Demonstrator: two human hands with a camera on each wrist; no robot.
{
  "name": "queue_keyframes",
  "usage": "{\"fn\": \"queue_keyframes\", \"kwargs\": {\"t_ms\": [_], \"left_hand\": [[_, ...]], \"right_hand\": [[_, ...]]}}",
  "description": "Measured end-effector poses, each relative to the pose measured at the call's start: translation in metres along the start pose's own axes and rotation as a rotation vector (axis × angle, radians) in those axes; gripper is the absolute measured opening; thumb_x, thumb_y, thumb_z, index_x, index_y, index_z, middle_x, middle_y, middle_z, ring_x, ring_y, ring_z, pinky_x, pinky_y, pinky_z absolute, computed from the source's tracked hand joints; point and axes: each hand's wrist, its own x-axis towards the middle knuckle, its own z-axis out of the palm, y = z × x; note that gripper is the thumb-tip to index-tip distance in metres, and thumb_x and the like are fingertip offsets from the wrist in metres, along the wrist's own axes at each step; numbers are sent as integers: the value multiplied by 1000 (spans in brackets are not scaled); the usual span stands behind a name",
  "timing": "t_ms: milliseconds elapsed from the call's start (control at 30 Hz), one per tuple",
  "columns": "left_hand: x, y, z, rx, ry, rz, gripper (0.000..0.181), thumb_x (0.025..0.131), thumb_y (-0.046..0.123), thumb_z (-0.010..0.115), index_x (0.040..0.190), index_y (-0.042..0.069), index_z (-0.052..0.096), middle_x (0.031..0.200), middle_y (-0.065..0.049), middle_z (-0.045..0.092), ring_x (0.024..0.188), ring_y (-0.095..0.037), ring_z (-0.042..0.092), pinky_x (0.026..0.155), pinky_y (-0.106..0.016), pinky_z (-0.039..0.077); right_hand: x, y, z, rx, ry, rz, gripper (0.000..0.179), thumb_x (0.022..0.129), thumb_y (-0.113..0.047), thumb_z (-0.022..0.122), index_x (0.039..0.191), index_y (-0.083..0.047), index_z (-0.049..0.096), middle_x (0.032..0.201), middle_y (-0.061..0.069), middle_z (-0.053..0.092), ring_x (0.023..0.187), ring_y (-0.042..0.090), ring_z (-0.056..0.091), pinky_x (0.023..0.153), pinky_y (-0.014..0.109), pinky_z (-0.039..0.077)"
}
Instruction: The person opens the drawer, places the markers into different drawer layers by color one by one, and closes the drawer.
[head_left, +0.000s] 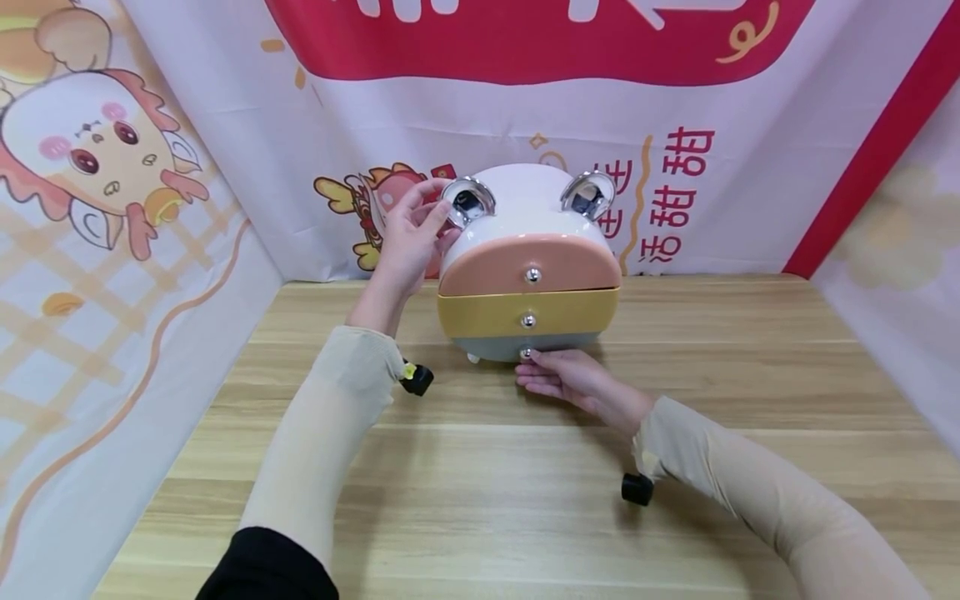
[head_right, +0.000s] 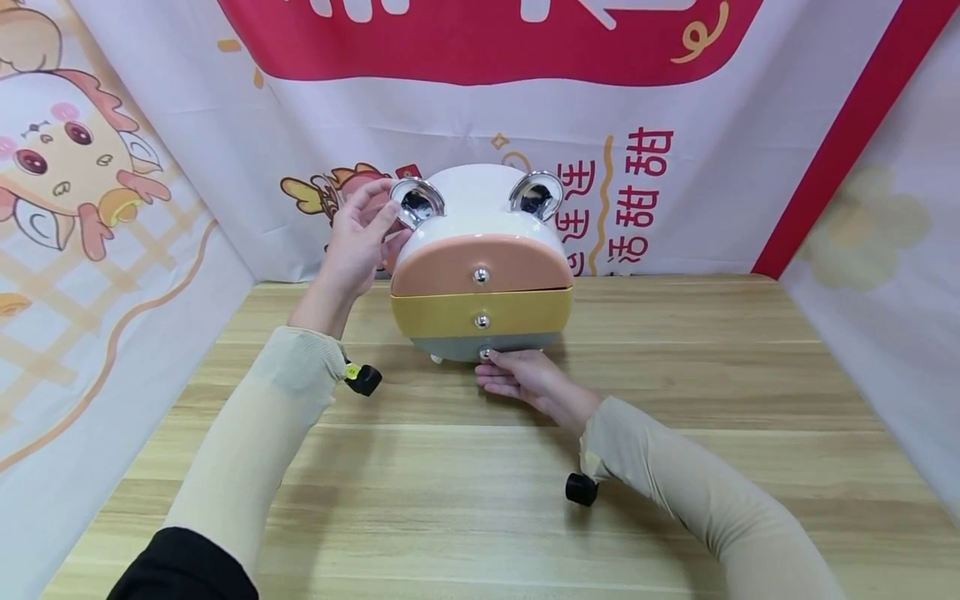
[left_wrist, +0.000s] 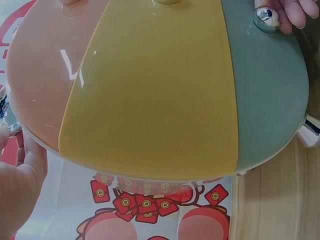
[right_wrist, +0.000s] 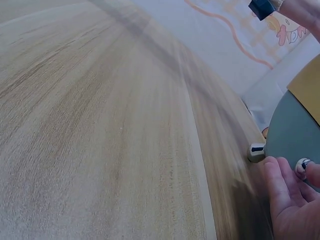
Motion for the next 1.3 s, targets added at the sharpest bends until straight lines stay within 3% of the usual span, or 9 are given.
{"fn": "queue_keyframes", "kwargs": {"t_ms": [433, 633, 867, 1133, 1300], "left_hand": [[1, -5, 2, -8, 36, -8, 34, 103, 14, 61, 137, 20, 63, 129, -9, 59, 113, -23, 60, 92, -29, 59], [1, -3, 3, 14, 40, -22, 31, 103, 15, 61, 134, 22, 64, 130, -7, 60, 116, -23, 60, 93, -30, 58], [3, 3, -2, 111, -12, -14, 33, 104, 16, 61, 137, 20, 62, 134, -8, 58, 119, -24, 61, 93, -33, 59], [-4, 11, -16, 180, -110, -43, 46, 104, 23, 63, 148, 21, 55, 142, -8, 57, 125, -23, 59, 98, -37, 56], [-14, 17, -28, 260, -184, -30, 51, 106, 26, 59, 155, 20, 47, 149, -10, 53, 131, -27, 56, 103, -46, 53]], "right_hand": [[-2, -1, -4, -25, -31, 33, 30, 110, -15, 47, 130, 7, 53, 129, 27, 64, 95, 22, 74, 94, 36, 59], [-8, -3, -10, -26, -74, 31, 37, 110, -11, 45, 141, 9, 46, 132, 25, 63, 97, 21, 73, 100, 40, 55], [-21, -12, -21, -89, -132, -4, 46, 112, -12, 38, 151, 11, 35, 145, 27, 52, 104, 19, 71, 110, 45, 46], [-42, -28, -33, -184, -252, -80, 50, 112, -14, 36, 152, 14, 28, 143, 22, 56, 118, 24, 66, 115, 51, 37], [-60, -50, -45, -314, -325, -201, 52, 112, -17, 41, 149, 18, 29, 140, 19, 60, 119, 24, 66, 109, 44, 47]]}}
